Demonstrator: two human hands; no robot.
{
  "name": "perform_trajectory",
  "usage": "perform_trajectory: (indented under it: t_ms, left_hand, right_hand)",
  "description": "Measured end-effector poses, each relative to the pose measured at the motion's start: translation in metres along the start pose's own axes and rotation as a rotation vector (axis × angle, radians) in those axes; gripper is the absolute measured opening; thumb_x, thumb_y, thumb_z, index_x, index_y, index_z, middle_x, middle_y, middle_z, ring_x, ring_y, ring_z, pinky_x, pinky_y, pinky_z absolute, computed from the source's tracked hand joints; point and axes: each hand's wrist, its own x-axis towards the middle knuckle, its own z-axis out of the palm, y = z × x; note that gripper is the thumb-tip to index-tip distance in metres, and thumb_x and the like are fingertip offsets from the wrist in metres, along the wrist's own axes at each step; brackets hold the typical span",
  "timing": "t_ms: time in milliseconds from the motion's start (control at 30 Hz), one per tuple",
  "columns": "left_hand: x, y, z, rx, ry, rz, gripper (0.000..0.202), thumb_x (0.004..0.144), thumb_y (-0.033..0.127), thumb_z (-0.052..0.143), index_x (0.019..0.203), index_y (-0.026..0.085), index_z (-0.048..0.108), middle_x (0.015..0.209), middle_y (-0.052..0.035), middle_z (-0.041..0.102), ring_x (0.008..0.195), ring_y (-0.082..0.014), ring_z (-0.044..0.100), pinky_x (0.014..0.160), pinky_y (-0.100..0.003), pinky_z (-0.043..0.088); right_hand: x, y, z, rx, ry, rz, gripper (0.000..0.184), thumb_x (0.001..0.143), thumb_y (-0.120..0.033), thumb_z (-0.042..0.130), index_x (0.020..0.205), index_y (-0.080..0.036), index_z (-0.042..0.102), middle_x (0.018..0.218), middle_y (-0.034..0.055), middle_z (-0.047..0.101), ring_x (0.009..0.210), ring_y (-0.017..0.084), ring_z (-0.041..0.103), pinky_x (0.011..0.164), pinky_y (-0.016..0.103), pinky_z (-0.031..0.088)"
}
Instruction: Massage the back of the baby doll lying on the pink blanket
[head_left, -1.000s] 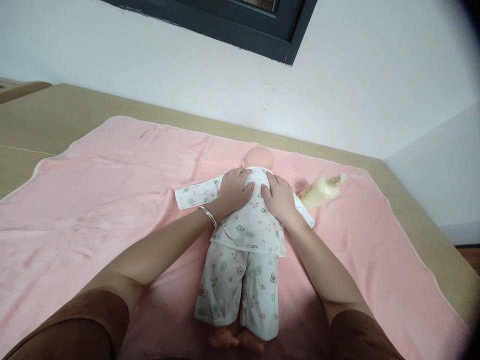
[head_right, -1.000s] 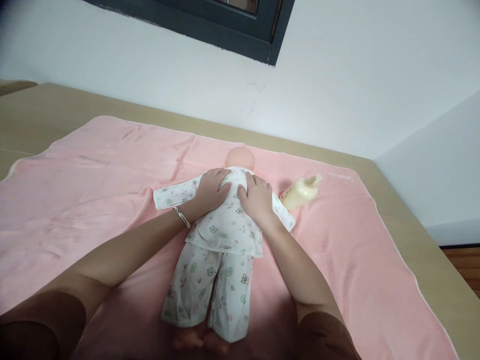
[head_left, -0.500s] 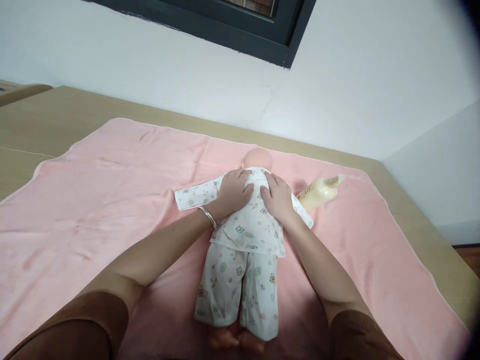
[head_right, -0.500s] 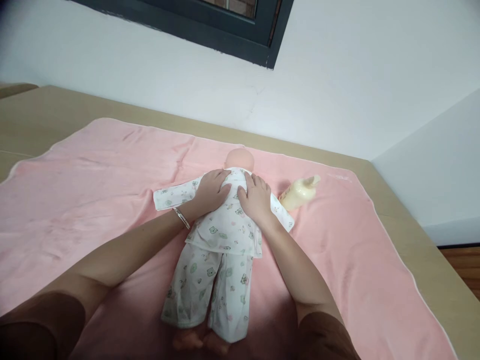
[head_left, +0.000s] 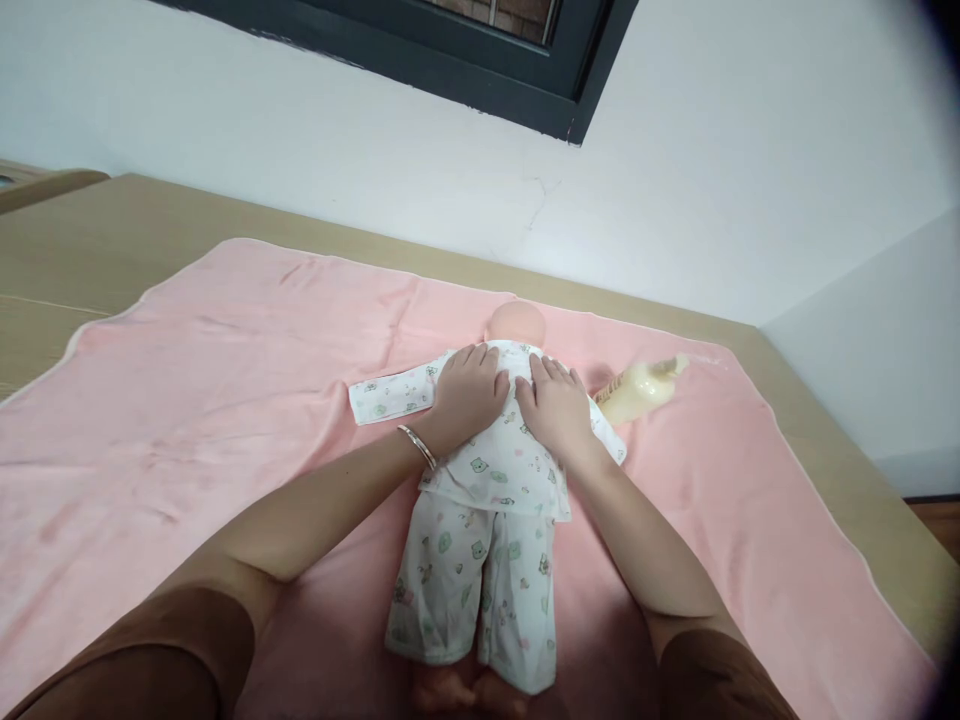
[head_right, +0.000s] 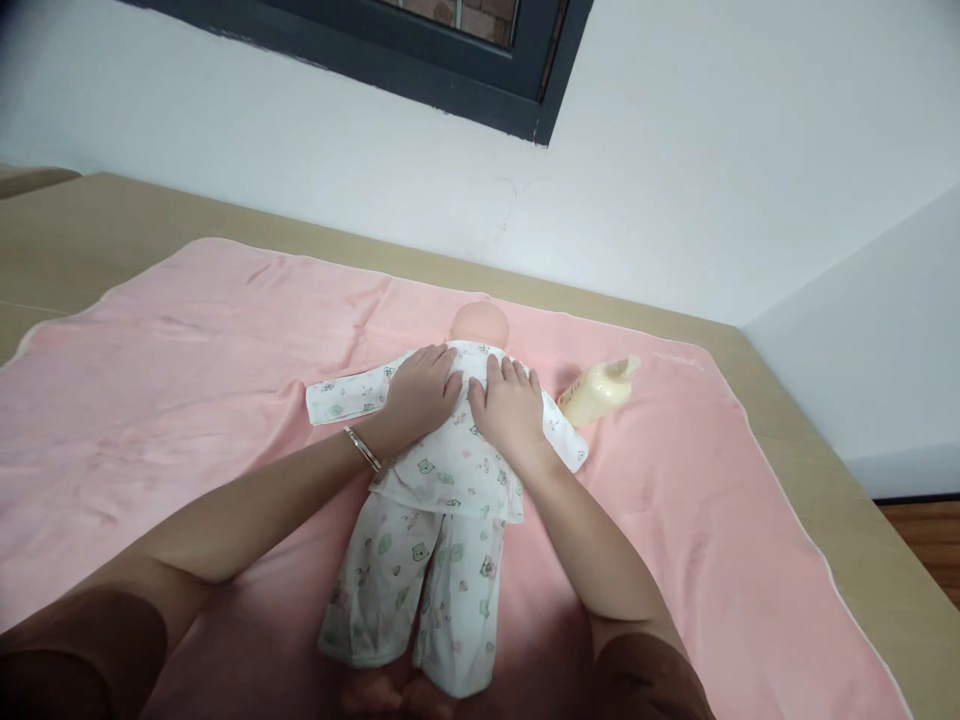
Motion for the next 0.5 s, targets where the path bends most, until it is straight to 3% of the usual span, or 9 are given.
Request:
perform_trajectory:
  t_ms: [133, 233, 400, 500]
  left_hand:
    - [0.004, -0.011, 0.011, -0.114, 0.052, 0.023, 0.033, 0.095, 0.024, 0.045, 0.122, 0.014, 0.062, 0.121, -0.0133, 0.067, 0.115, -0.0287, 0.061, 0.101, -0.046, 0.048]
    - [0.001, -0.008, 0.007, -0.141, 0.102, 0.083, 0.028, 0.097, 0.022, 0.044, 0.113, 0.015, 0.066, 0.113, -0.0119, 0.070, 0.109, -0.0259, 0.064, 0.098, -0.043, 0.051]
    - [-0.004, -0.002, 0.002, -0.144, 0.155, 0.026, 0.024, 0.095, 0.024, 0.048, 0.105, 0.017, 0.068, 0.108, -0.0111, 0.071, 0.102, -0.0247, 0.065, 0.092, -0.040, 0.053]
    - [-0.001, -0.007, 0.007, -0.171, 0.086, 0.001, 0.028, 0.093, 0.024, 0.048, 0.114, 0.017, 0.065, 0.114, -0.0118, 0.069, 0.108, -0.0265, 0.063, 0.097, -0.043, 0.051]
  right_hand:
    - [0.009, 0.011, 0.005, 0.093, -0.026, 0.021, 0.055, 0.103, -0.043, 0.033, 0.150, -0.015, 0.041, 0.150, 0.0157, 0.050, 0.139, 0.033, 0.043, 0.115, 0.055, 0.028]
    - [0.004, 0.006, 0.000, 0.059, 0.016, -0.021, 0.051, 0.103, -0.036, 0.034, 0.146, -0.013, 0.046, 0.147, 0.0175, 0.053, 0.137, 0.033, 0.046, 0.117, 0.059, 0.022]
    - [-0.005, -0.002, -0.012, -0.004, 0.068, -0.048, 0.039, 0.102, -0.035, 0.039, 0.123, -0.014, 0.064, 0.114, 0.0131, 0.073, 0.108, 0.028, 0.065, 0.121, 0.059, 0.006]
    - [0.001, 0.004, -0.007, 0.053, 0.036, 0.006, 0.044, 0.101, -0.040, 0.041, 0.135, -0.016, 0.056, 0.132, 0.0141, 0.065, 0.123, 0.031, 0.058, 0.118, 0.063, 0.013]
